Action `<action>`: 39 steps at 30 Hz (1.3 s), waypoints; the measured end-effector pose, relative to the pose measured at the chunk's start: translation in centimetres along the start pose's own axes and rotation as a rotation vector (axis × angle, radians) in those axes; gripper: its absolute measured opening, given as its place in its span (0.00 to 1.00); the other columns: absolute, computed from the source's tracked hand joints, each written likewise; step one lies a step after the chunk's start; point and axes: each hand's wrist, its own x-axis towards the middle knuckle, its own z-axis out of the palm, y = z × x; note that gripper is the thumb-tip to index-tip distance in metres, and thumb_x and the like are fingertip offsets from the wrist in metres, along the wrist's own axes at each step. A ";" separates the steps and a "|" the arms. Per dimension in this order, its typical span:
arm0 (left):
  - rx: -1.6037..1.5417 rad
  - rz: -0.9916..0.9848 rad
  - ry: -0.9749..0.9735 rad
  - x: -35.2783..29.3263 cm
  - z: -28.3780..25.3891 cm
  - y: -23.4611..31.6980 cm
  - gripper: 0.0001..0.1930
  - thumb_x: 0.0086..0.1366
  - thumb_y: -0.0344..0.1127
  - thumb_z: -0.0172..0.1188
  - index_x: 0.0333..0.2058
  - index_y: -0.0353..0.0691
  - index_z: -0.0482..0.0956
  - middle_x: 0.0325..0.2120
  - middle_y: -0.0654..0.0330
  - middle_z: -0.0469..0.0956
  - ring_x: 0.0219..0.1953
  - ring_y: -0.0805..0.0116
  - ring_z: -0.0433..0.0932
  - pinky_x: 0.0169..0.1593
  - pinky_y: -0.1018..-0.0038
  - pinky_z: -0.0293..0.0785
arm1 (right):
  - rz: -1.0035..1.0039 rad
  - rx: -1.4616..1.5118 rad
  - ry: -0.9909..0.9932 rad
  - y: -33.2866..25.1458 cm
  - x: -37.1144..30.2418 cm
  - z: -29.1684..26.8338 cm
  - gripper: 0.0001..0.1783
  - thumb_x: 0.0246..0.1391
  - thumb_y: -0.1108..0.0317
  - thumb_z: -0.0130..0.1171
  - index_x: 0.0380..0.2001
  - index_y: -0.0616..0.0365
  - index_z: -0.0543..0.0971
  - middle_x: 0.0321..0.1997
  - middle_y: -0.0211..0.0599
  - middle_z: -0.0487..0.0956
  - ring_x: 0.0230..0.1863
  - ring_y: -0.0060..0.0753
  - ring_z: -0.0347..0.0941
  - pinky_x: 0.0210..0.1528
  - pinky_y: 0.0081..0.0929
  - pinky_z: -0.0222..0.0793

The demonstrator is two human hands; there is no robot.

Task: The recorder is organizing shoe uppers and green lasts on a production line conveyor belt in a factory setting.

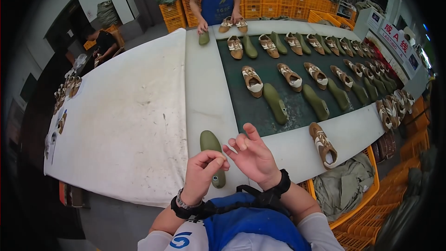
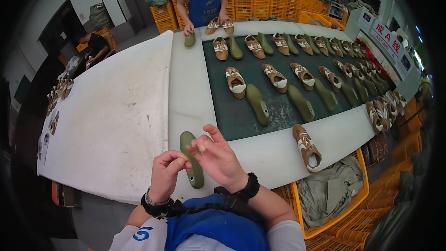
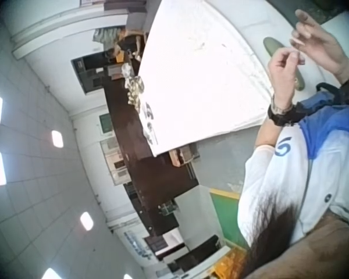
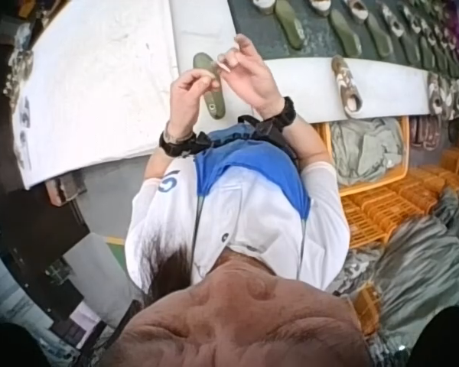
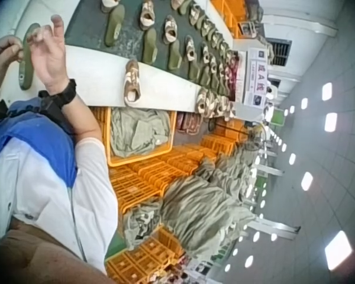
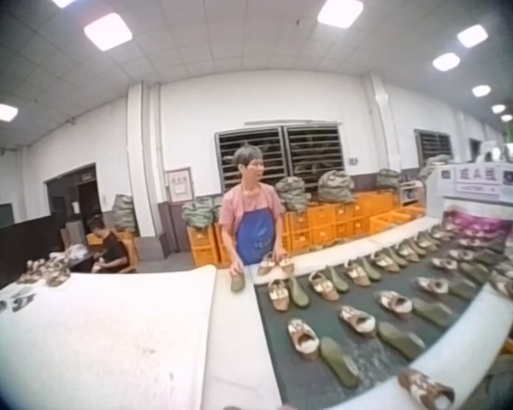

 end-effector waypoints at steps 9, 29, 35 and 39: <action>-0.035 0.017 -0.077 -0.4 -0.6 0.0 0.08 0.63 0.27 0.50 0.37 0.29 0.75 0.31 0.55 0.78 0.34 0.71 0.77 0.41 0.76 0.75 | 0.162 0.160 -0.059 1.2 0.0 0.1 0.17 0.57 0.70 0.49 0.50 0.41 0.67 0.30 0.27 0.68 0.48 0.30 0.62 0.53 0.35 0.59; -0.146 -0.140 -0.126 -0.4 -1.3 0.3 0.10 0.64 0.30 0.51 0.37 0.29 0.76 0.31 0.56 0.77 0.33 0.70 0.78 0.40 0.76 0.75 | 0.140 0.033 -0.033 2.9 0.0 0.3 0.17 0.58 0.72 0.47 0.51 0.47 0.63 0.32 0.30 0.67 0.30 0.20 0.63 0.34 0.18 0.63; -0.114 -0.161 -0.114 -0.4 -1.7 0.7 0.10 0.64 0.31 0.51 0.37 0.29 0.76 0.30 0.56 0.77 0.32 0.70 0.78 0.40 0.76 0.76 | 0.091 -0.081 -0.039 3.2 0.2 0.3 0.17 0.58 0.73 0.47 0.51 0.50 0.63 0.35 0.30 0.69 0.36 0.19 0.65 0.39 0.19 0.64; -0.015 -0.187 -0.050 -0.3 -2.3 1.0 0.08 0.62 0.31 0.53 0.34 0.32 0.77 0.26 0.58 0.78 0.29 0.73 0.77 0.37 0.78 0.75 | -0.025 -0.452 -0.092 3.6 0.2 -0.7 0.15 0.57 0.75 0.48 0.48 0.55 0.65 0.38 0.30 0.70 0.40 0.19 0.66 0.46 0.21 0.64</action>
